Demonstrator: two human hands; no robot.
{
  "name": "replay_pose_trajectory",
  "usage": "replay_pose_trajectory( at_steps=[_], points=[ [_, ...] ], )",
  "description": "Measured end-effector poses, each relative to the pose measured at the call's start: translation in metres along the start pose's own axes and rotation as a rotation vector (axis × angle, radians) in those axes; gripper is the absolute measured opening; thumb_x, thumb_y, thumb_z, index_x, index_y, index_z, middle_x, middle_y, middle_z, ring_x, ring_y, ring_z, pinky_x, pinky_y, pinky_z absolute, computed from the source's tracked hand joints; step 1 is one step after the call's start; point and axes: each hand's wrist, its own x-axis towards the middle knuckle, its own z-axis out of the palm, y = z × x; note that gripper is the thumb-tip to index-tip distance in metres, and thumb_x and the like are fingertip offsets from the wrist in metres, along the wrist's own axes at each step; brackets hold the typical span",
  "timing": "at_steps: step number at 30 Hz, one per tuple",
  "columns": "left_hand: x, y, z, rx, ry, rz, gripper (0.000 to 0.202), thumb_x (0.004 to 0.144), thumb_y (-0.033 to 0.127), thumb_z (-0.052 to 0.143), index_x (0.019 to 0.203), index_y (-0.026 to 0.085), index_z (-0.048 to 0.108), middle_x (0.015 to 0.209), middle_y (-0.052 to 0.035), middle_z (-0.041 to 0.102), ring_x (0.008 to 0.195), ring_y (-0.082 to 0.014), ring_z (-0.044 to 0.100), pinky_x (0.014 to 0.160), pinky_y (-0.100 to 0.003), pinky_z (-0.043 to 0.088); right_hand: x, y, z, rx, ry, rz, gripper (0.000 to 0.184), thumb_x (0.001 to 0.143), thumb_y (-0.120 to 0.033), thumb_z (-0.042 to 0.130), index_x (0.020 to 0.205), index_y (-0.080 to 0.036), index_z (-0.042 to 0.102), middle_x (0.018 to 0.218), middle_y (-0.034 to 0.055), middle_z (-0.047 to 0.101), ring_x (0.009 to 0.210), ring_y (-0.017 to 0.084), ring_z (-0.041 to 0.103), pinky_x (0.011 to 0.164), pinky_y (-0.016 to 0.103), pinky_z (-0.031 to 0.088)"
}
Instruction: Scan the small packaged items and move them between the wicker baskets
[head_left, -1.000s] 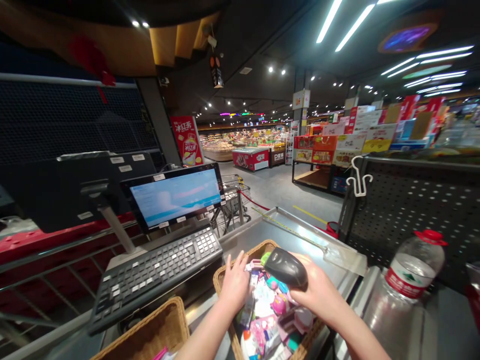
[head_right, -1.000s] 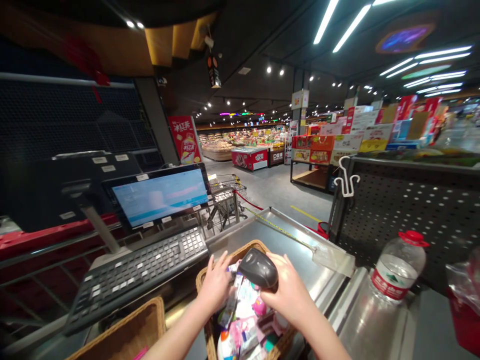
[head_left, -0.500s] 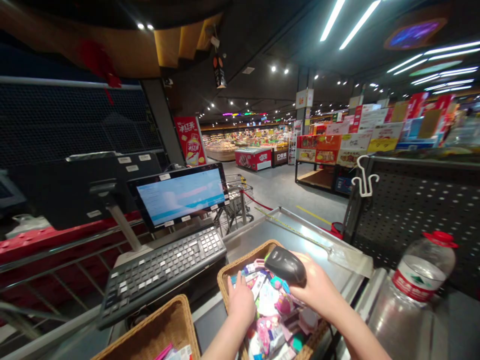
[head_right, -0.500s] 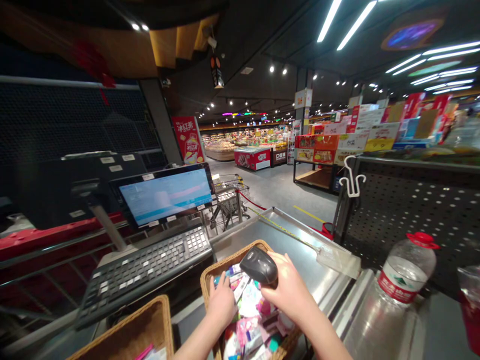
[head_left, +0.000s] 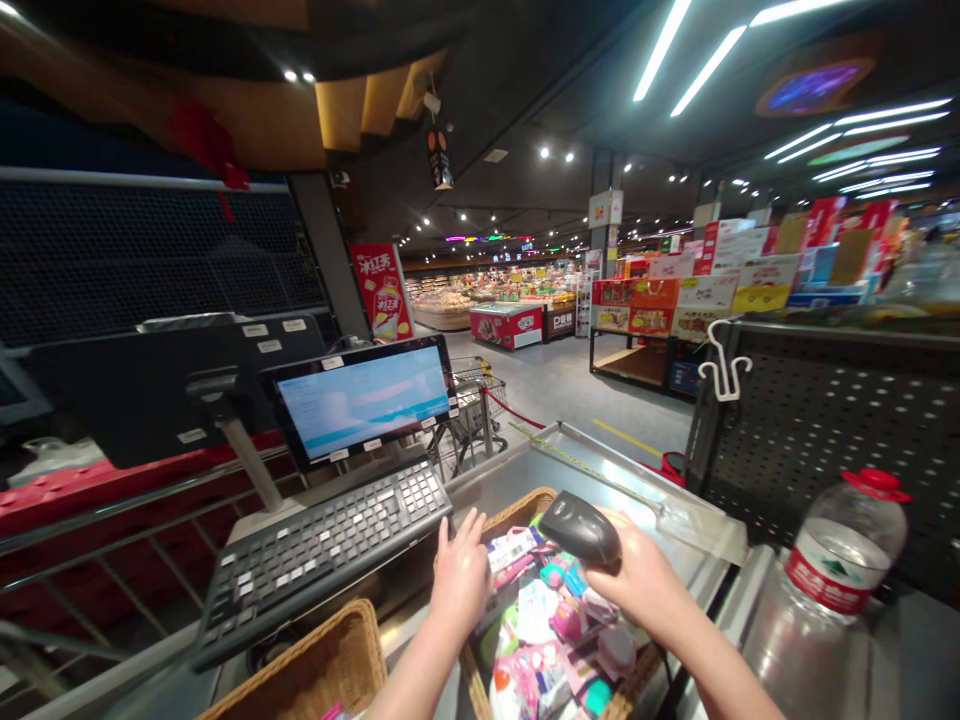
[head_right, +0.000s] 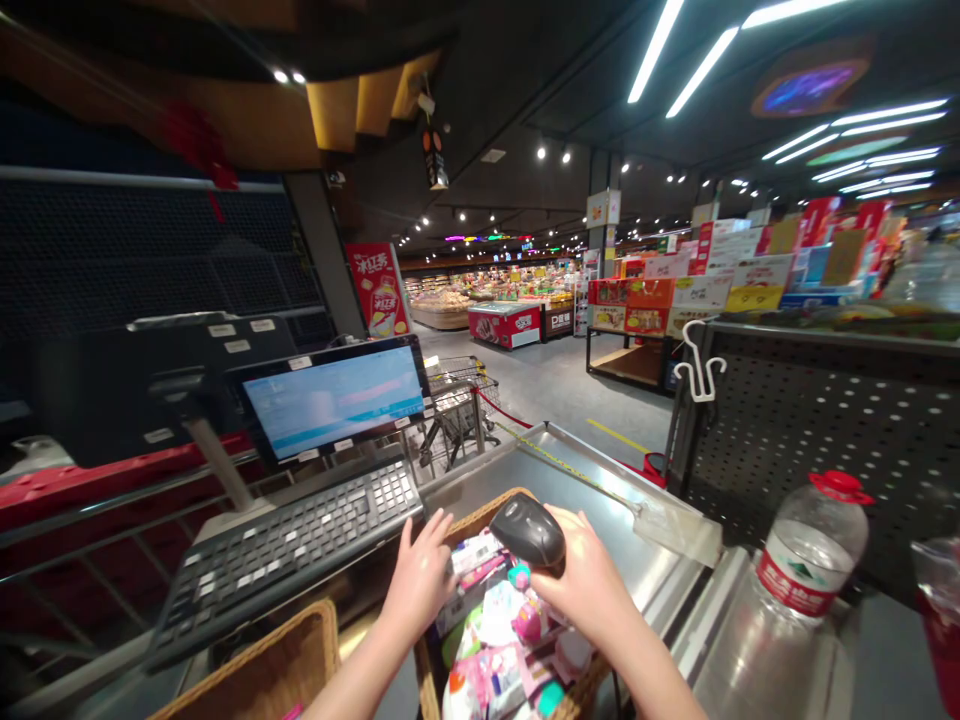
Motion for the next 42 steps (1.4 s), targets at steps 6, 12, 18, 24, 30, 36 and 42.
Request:
replay_pose_trajectory(
  at_steps=[6,12,18,24,30,36,42],
  points=[
    [-0.005,-0.022,-0.046,0.098,0.251,0.111,0.006,0.078,0.017,0.059,0.076,0.019,0.064,0.147,-0.0135,0.049,0.140,-0.0320,0.041,0.116,-0.067,0.017,0.006,-0.006,0.001,0.009,0.058,0.005,0.052,0.066,-0.020,0.057,0.118,-0.020,0.065,0.123,0.0106,0.067,0.120,0.034,0.057,0.104,0.053,0.042],
    [-0.016,-0.042,-0.094,0.217,0.391,0.104,0.008,0.084,0.017,0.057,0.084,0.020,0.064,0.149,-0.0089,0.048,0.139,-0.0299,0.042,0.117,-0.065,0.015,0.020,-0.027,0.007,0.036,0.105,-0.083,0.051,0.069,-0.026,0.062,0.119,-0.018,0.064,0.126,0.0123,0.065,0.123,0.034,0.056,0.107,0.053,0.040],
    [-0.033,-0.070,-0.130,0.327,0.486,0.058,0.008,0.084,0.018,0.057,0.082,0.020,0.064,0.150,-0.0115,0.046,0.139,-0.0303,0.042,0.118,-0.065,0.011,0.036,-0.070,0.025,0.079,0.023,-0.227,0.045,0.066,-0.016,0.059,0.110,-0.019,0.067,0.124,0.0112,0.066,0.121,0.032,0.056,0.106,0.048,0.041],
    [-0.059,-0.097,-0.149,0.389,0.538,-0.015,0.009,0.086,0.019,0.056,0.084,0.020,0.065,0.149,-0.0131,0.047,0.137,-0.0307,0.045,0.117,-0.064,0.012,0.038,-0.118,0.044,0.123,-0.021,-0.254,0.048,0.064,-0.012,0.058,0.110,-0.020,0.068,0.117,0.0083,0.069,0.114,0.029,0.058,0.102,0.042,0.044],
    [-0.087,-0.118,-0.155,0.408,0.535,-0.092,0.008,0.086,0.022,0.056,0.087,0.020,0.064,0.150,-0.0129,0.045,0.138,-0.0313,0.043,0.117,-0.065,0.010,0.035,-0.142,0.061,0.164,-0.068,-0.287,0.043,0.065,-0.012,0.059,0.105,-0.020,0.069,0.111,0.0068,0.069,0.109,0.027,0.058,0.097,0.038,0.045],
    [-0.106,-0.129,-0.161,0.387,0.530,-0.126,0.011,0.086,0.022,0.054,0.089,0.021,0.065,0.151,-0.0119,0.044,0.139,-0.0305,0.042,0.118,-0.064,0.008,0.028,-0.154,0.071,0.163,-0.085,-0.305,0.045,0.065,-0.011,0.058,0.107,-0.021,0.068,0.110,0.0067,0.069,0.104,0.027,0.060,0.094,0.038,0.045],
    [-0.119,-0.135,-0.166,0.400,0.519,-0.161,0.010,0.086,0.022,0.055,0.087,0.021,0.065,0.151,-0.0121,0.044,0.138,-0.0307,0.043,0.118,-0.063,0.007,0.024,-0.164,0.075,0.156,-0.102,-0.329,0.044,0.065,-0.010,0.056,0.105,-0.021,0.069,0.110,0.0068,0.070,0.105,0.027,0.060,0.094,0.037,0.046]
  ],
)
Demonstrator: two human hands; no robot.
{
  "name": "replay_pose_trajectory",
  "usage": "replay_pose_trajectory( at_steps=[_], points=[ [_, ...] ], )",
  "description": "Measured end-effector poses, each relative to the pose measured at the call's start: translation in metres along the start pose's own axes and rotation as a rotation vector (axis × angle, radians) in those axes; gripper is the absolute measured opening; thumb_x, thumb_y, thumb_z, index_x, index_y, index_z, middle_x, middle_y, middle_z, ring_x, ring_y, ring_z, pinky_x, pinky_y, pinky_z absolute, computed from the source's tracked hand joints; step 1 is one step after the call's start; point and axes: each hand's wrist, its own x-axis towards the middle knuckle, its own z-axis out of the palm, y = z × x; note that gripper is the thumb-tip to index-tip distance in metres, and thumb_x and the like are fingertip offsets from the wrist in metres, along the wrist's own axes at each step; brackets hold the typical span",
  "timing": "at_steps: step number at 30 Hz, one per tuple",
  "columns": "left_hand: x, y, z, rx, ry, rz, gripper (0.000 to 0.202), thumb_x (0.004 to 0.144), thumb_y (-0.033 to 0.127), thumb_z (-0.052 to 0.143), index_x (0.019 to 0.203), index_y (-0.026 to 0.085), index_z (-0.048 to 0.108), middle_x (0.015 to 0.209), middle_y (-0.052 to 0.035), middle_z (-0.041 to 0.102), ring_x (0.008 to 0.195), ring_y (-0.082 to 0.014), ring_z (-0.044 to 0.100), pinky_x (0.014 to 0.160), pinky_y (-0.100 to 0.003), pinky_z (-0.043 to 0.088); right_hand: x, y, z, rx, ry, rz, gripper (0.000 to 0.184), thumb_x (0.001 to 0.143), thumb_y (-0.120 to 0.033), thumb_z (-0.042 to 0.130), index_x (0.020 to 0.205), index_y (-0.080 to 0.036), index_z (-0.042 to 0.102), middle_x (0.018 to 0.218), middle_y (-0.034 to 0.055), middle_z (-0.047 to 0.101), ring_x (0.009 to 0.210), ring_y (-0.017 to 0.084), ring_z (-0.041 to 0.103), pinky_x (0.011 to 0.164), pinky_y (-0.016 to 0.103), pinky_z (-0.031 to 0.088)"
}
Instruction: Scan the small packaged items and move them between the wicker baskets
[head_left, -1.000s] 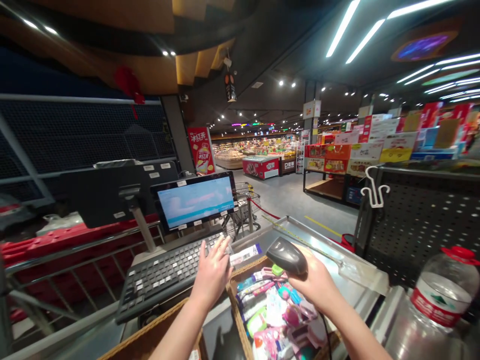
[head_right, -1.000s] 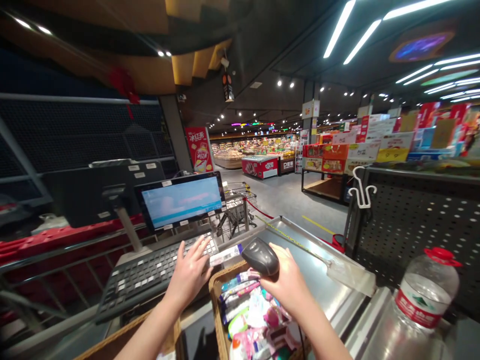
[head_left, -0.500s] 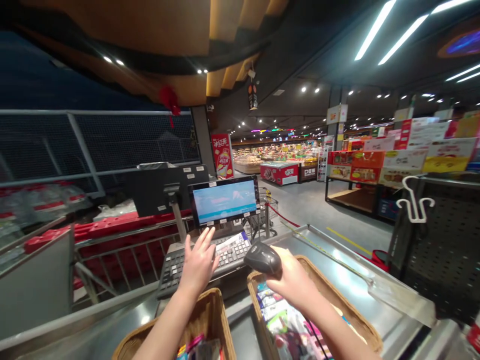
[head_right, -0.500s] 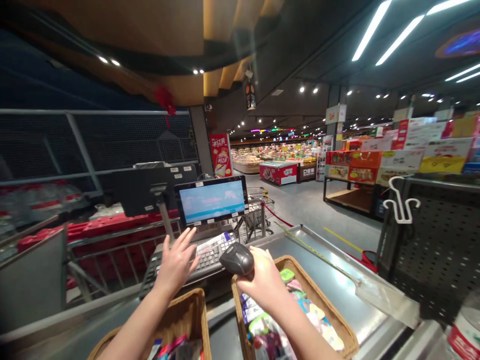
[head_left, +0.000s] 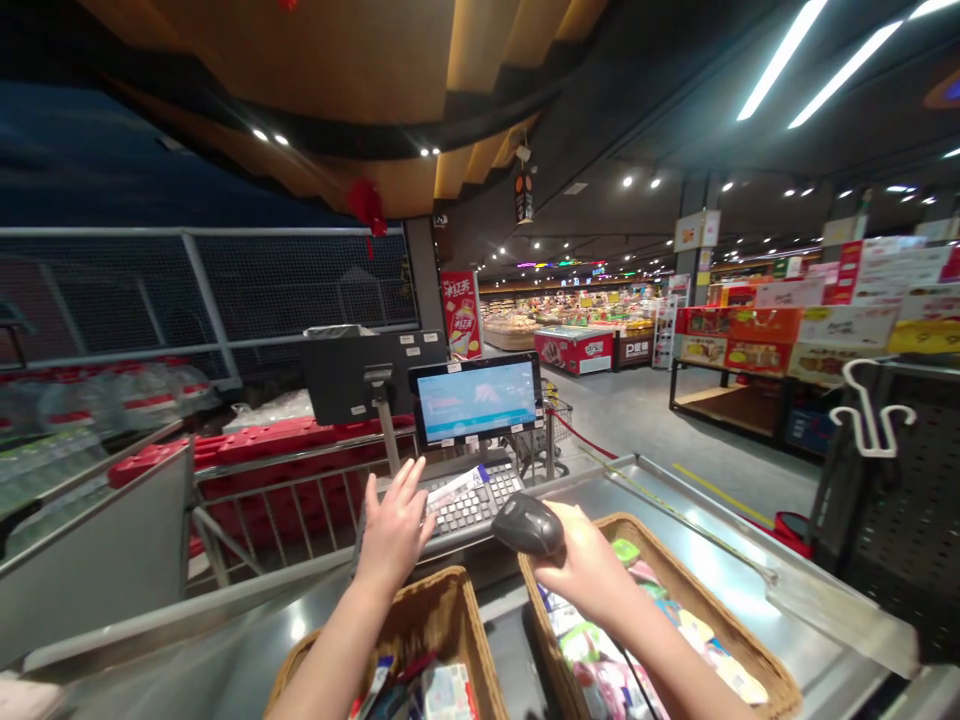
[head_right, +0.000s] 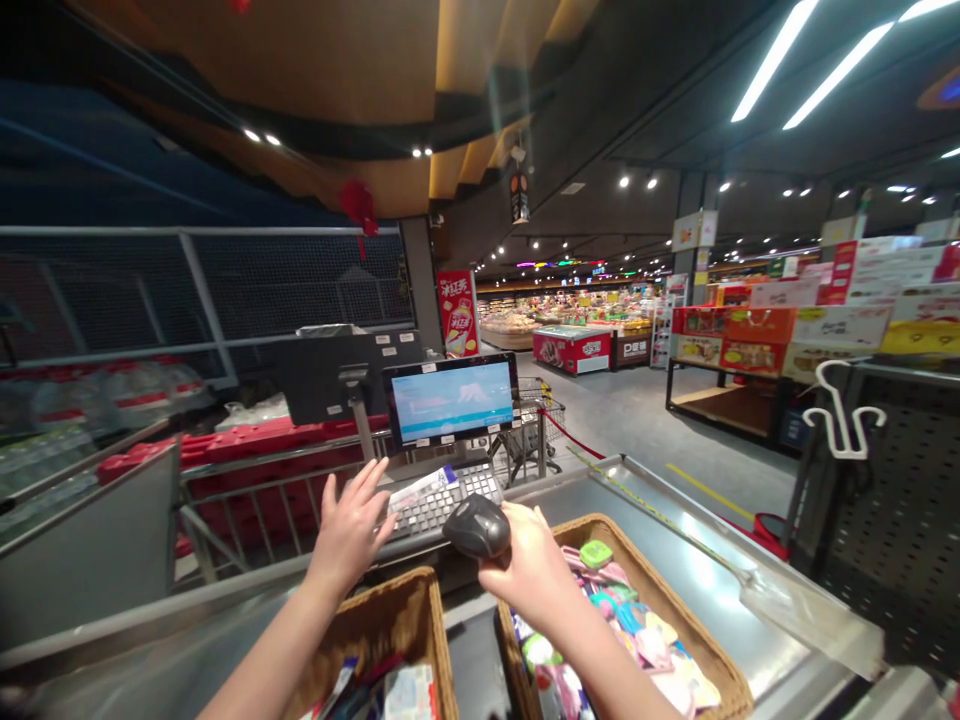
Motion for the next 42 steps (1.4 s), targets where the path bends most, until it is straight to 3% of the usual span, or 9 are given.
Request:
replay_pose_trajectory(
  at_steps=[7,18,26,36,42],
  points=[
    [-0.011,-0.011,-0.002,0.010,-0.017,-0.001,0.010,0.086,0.022,0.055,0.089,0.020,0.064,0.151,-0.0120,0.044,0.139,-0.0299,0.042,0.118,-0.064,0.007,-0.003,-0.006,0.010,0.016,-0.010,0.036,0.050,0.063,-0.013,0.058,0.111,-0.020,0.068,0.117,0.0089,0.069,0.114,0.030,0.058,0.103,0.044,0.042],
    [-0.042,-0.022,-0.005,-0.031,-0.056,-0.015,0.010,0.085,0.021,0.055,0.086,0.021,0.065,0.150,-0.0117,0.046,0.137,-0.0305,0.045,0.118,-0.065,0.008,-0.011,-0.016,0.029,-0.016,-0.068,-0.009,0.033,0.064,-0.011,0.056,0.093,-0.021,0.067,0.104,0.0073,0.070,0.112,0.029,0.059,0.101,0.043,0.043],
    [-0.092,-0.030,-0.006,-0.064,-0.158,-0.038,0.010,0.083,0.018,0.054,0.085,0.021,0.064,0.150,-0.0119,0.045,0.137,-0.0307,0.045,0.117,-0.067,0.010,-0.025,-0.024,0.050,0.006,-0.162,-0.018,0.030,0.061,-0.008,0.055,0.088,-0.021,0.064,0.094,0.0045,0.068,0.097,0.026,0.061,0.089,0.036,0.047],
    [-0.175,-0.035,0.003,-0.186,-0.421,-0.053,0.008,0.078,0.015,0.058,0.076,0.021,0.063,0.146,-0.0137,0.051,0.135,-0.0295,0.047,0.118,-0.065,0.013,-0.041,-0.031,0.084,0.069,-0.270,0.001,0.042,0.063,-0.006,0.054,0.100,-0.021,0.066,0.099,0.0045,0.071,0.091,0.024,0.064,0.083,0.033,0.047],
    [-0.209,-0.039,0.017,-0.222,-0.614,-0.140,0.016,0.074,0.018,0.062,0.086,0.022,0.071,0.139,-0.0132,0.058,0.133,-0.0300,0.050,0.119,-0.062,0.011,-0.046,-0.033,0.104,0.055,-0.309,0.049,0.046,0.061,-0.007,0.054,0.103,-0.020,0.066,0.101,0.0063,0.071,0.093,0.026,0.063,0.084,0.035,0.047]
  ],
)
